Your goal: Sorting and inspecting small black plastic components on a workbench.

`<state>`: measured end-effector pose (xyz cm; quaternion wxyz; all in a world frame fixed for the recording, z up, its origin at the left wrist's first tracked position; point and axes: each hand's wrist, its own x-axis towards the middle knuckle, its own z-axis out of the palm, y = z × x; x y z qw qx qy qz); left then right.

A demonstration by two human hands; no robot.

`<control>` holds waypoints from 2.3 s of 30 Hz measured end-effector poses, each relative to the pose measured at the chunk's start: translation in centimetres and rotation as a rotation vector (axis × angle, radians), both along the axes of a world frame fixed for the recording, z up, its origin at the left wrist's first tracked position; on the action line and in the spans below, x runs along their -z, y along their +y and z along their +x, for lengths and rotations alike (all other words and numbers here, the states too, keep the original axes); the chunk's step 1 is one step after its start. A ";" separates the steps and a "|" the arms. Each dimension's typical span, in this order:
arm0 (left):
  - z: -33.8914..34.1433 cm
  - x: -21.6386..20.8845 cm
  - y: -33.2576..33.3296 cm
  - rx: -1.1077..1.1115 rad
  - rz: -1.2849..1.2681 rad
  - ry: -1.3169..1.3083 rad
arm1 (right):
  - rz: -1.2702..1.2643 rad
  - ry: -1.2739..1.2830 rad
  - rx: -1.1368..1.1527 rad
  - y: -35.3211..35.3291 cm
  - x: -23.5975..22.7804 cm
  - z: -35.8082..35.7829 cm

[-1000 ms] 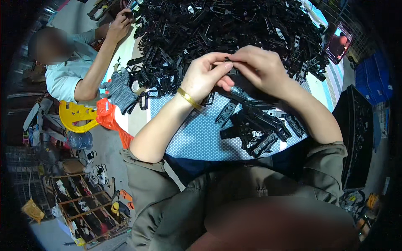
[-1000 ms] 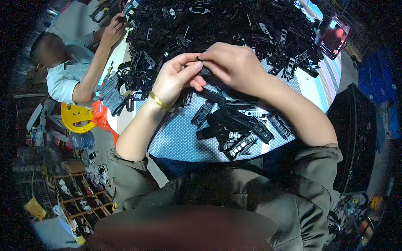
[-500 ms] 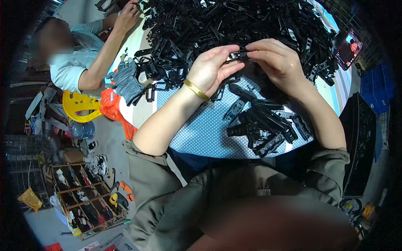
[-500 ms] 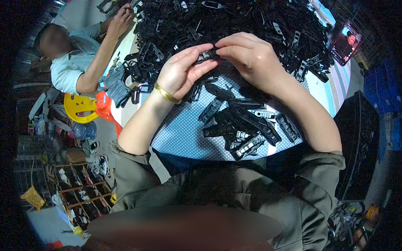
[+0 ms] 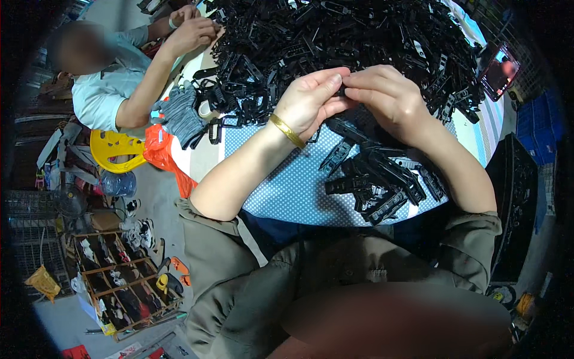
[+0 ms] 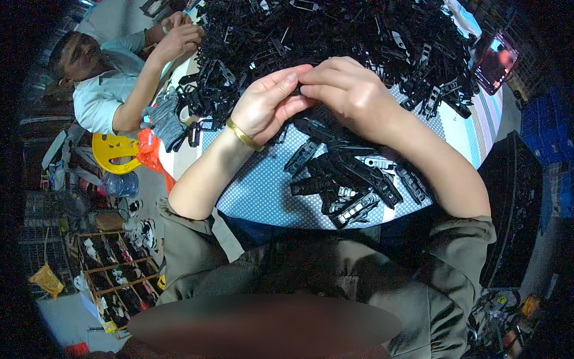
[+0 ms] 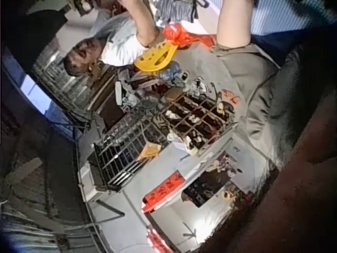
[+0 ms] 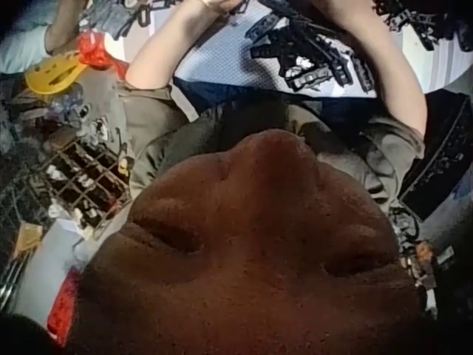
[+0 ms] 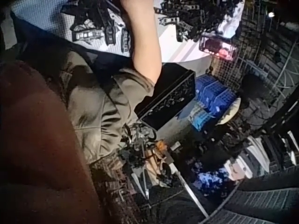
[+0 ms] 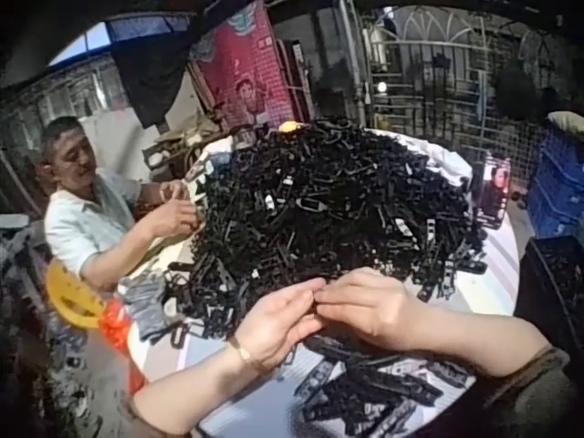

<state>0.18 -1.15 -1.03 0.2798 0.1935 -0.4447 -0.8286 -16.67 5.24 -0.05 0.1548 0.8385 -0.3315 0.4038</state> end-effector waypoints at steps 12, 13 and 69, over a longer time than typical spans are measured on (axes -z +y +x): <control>-0.4 -0.1 -0.7 0.088 -0.017 0.109 | 0.014 0.039 0.028 -0.2 -0.9 -1.2; -0.3 -0.1 -1.0 0.075 -0.014 0.080 | 0.115 -0.034 0.040 -0.3 -1.1 -1.3; -0.2 -1.1 1.3 -0.065 -0.457 -0.075 | 0.552 -0.458 0.296 0.5 -0.4 -0.2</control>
